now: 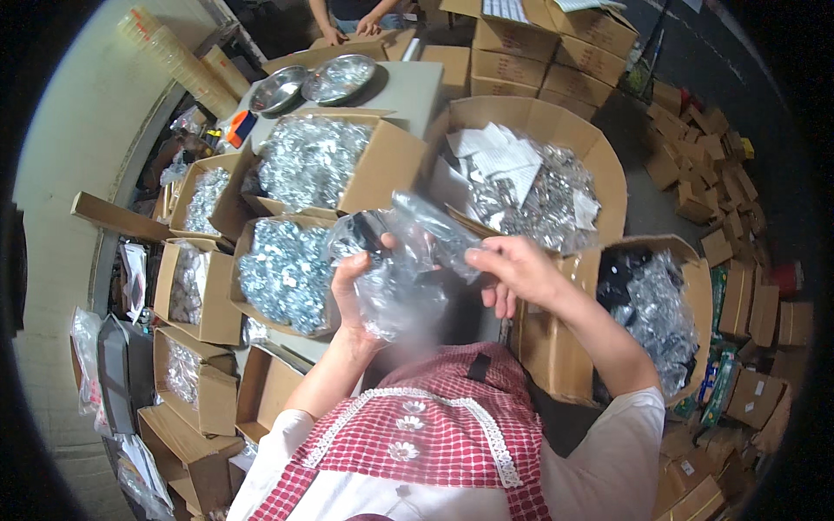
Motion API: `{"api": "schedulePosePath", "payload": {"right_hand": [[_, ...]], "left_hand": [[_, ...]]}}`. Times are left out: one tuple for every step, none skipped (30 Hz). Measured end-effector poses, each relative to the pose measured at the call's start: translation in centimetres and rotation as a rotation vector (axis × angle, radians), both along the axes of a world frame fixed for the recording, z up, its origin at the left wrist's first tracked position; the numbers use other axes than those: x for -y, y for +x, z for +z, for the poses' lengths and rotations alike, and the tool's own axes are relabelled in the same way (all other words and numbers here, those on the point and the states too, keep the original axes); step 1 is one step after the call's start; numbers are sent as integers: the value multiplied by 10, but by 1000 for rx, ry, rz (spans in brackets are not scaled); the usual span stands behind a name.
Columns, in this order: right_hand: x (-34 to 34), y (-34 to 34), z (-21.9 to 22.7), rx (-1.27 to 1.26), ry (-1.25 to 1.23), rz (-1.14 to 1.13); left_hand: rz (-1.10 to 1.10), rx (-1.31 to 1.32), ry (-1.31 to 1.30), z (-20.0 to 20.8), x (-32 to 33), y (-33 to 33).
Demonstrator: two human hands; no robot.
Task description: The person repeatedly picks small plastic-wrapped items from open boxes, places them on a digital scale, and then transfers them into a larger cardboard box. The process is repeated continuously throughout the clip.
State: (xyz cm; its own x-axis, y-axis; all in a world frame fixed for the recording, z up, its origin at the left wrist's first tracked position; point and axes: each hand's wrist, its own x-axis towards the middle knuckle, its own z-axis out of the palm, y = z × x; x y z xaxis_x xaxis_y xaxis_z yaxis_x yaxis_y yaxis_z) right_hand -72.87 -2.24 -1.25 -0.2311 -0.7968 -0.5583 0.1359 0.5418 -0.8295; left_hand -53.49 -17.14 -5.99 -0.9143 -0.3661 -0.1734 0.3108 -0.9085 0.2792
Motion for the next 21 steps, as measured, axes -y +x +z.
{"api": "schedulePosePath", "payload": {"right_hand": [[17, 5, -2, -43, -36, 46], [32, 10, -2, -94, -55, 77], [49, 13, -3, -194, -50, 81], [64, 12, -1, -261, -79, 90], [79, 9, 2, -268, -97, 79], [95, 6, 5, -283, -75, 65], [111, 4, 7, -311, -89, 63], [127, 0, 9, -351, -104, 122], [143, -5, 12, -443, -151, 199], [160, -13, 13, -544, -167, 272], [179, -26, 15, -587, -176, 324], [200, -40, 15, -531, -190, 318], [222, -57, 13, -471, -203, 315], [241, -70, 8, -388, -243, 317], [261, -84, 3, -294, -274, 283], [284, -99, -3, -212, -283, 297], [308, -115, -10, -145, -422, 264], [327, -131, -17, -82, -472, 208], [343, -150, -24, -64, -545, 165], [354, -166, -32, -11, -619, 72], [364, -182, -42, 6, -613, -7]], "left_hand": [[-11, 45, -44, 2, 15, 3], [-38, 101, -117, 4, 29, 4], [-8, 122, -80, 6, 36, 6], [18, 136, -138, 8, 47, 6], [49, 184, -112, 8, 58, 3], [66, 175, -61, 8, 70, -2], [75, 143, -62, 8, 84, -8], [76, 100, -49, 7, 99, -15], [72, 66, -38, 6, 114, -24], [82, 40, -91, 6, 132, -33], [87, 23, -146, 7, 152, -41], [87, -2, -195, 8, 171, -50], [61, -63, -247, 9, 194, -63], [116, 16, -228, 10, 213, -73], [161, 81, -226, 13, 234, -86], [200, 142, -215, 17, 257, -99], [163, 42, -199, 19, 279, -113], [157, 15, -175, 20, 304, -130], [174, 57, -123, 20, 332, -148], [168, 20, -74, 17, 362, -169], [236, 102, -81, 11, 393, -189]]}}
